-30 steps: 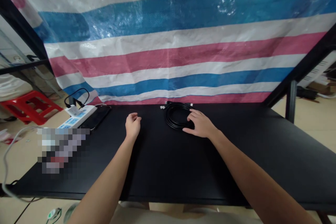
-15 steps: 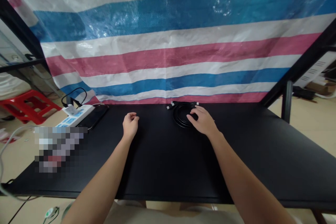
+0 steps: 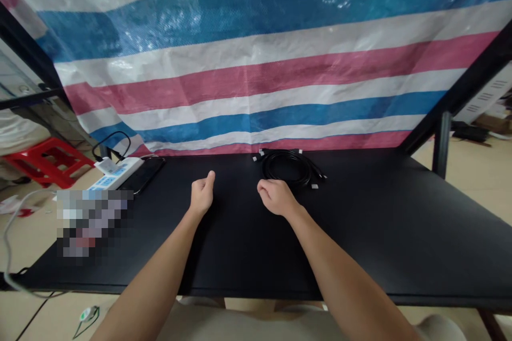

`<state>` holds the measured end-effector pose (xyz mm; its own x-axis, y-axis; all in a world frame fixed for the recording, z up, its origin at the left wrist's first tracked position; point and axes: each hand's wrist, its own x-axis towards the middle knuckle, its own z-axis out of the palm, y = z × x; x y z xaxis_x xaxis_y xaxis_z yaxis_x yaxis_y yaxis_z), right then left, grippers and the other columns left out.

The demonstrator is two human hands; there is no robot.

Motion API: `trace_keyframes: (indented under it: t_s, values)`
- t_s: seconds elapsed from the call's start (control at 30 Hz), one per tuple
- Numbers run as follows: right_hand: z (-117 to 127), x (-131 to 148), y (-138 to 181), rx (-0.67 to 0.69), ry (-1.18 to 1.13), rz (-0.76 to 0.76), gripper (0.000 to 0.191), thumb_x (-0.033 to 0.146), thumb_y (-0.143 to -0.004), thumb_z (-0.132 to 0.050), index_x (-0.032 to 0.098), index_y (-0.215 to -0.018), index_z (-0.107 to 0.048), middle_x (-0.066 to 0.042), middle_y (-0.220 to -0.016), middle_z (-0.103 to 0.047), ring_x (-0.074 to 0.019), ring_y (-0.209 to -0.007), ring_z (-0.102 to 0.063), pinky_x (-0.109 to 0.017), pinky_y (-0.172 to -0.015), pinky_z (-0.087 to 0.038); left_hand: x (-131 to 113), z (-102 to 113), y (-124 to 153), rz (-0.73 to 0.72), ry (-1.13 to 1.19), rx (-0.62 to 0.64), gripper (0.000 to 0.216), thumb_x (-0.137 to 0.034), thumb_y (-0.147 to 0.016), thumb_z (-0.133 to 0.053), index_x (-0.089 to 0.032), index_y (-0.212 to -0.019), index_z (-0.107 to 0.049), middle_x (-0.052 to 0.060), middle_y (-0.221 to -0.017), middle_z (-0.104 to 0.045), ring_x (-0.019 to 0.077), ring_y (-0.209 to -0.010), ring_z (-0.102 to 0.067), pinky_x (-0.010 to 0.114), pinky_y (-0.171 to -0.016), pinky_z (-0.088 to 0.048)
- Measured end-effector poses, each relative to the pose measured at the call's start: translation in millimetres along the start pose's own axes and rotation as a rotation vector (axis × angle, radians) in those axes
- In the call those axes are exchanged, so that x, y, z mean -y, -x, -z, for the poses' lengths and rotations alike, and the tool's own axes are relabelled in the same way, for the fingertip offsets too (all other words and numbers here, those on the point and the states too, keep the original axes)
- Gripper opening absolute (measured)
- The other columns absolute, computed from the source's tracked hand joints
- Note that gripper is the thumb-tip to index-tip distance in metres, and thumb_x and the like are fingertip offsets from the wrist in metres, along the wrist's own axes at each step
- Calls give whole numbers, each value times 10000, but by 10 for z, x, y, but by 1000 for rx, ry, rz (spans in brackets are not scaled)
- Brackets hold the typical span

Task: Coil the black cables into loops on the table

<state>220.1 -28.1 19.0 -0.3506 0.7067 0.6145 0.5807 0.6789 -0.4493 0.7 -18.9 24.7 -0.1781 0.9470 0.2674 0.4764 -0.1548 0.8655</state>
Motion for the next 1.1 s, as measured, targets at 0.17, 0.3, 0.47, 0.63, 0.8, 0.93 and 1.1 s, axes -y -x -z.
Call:
trace_keyframes:
  t_s: [0.17, 0.3, 0.47, 0.63, 0.8, 0.93, 1.1]
  values:
    - [92, -50, -7, -139, 31, -117, 193, 139, -679, -392, 232, -512, -422, 34, -419, -433, -114, -384, -416, -240, -452, -328, 13, 4, 21, -15, -129, 56, 513, -396, -863, -345, -225, -393, -230, -30, -395, -249, 93, -405, -291, 279, -484, -232]
    - [179, -88, 9, -237, 74, -233, 190, 145, -662, -406, 234, -496, -433, 37, -395, -404, -118, -373, -395, -248, -453, -324, -28, -2, 2, -63, -152, 54, 369, -295, -822, -394, -215, -463, -361, -26, -464, -384, 117, -477, -398, 267, -537, -308]
    - [179, -112, 18, -249, 53, -285, 183, 152, -654, -417, 232, -496, -461, 43, -389, -414, -115, -365, -391, -251, -459, -336, -48, -15, -27, -62, -51, -27, 206, -23, -579, -425, -213, -631, -484, -24, -626, -512, 131, -617, -497, 252, -637, -395]
    - [135, -137, 8, -315, -16, -311, 133, 142, -623, -432, 231, -564, -512, 33, -465, -508, -131, -427, -472, -250, -471, -365, -97, 38, -17, 92, -188, -52, 298, 67, -478, -394, -215, -511, -304, -79, -456, -299, 98, -485, -291, 248, -526, -260]
    - [157, -148, -11, -410, 29, -305, 166, 85, -495, -384, 231, -517, -458, 29, -482, -476, -121, -434, -426, -247, -460, -343, -176, 79, -20, 233, -224, -78, 364, 79, -483, -414, -207, -488, -190, -79, -450, -162, 90, -502, -162, 278, -511, -156]
    - [180, -122, -26, -407, 44, -332, 143, 83, -433, -369, 225, -434, -387, 33, -439, -413, -109, -412, -377, -243, -435, -296, -168, 70, -21, 223, -186, -89, 364, 77, -481, -401, -200, -485, -165, -69, -476, -143, 87, -517, -158, 284, -513, -145]
    - [212, -122, -25, -349, 14, -489, 135, 95, -413, -372, 227, -389, -381, 54, -352, -325, -98, -356, -295, -249, -408, -261, -101, 51, -14, 156, -147, -106, 322, 62, -467, -395, -200, -485, -208, -66, -464, -199, 90, -504, -219, 266, -511, -181]
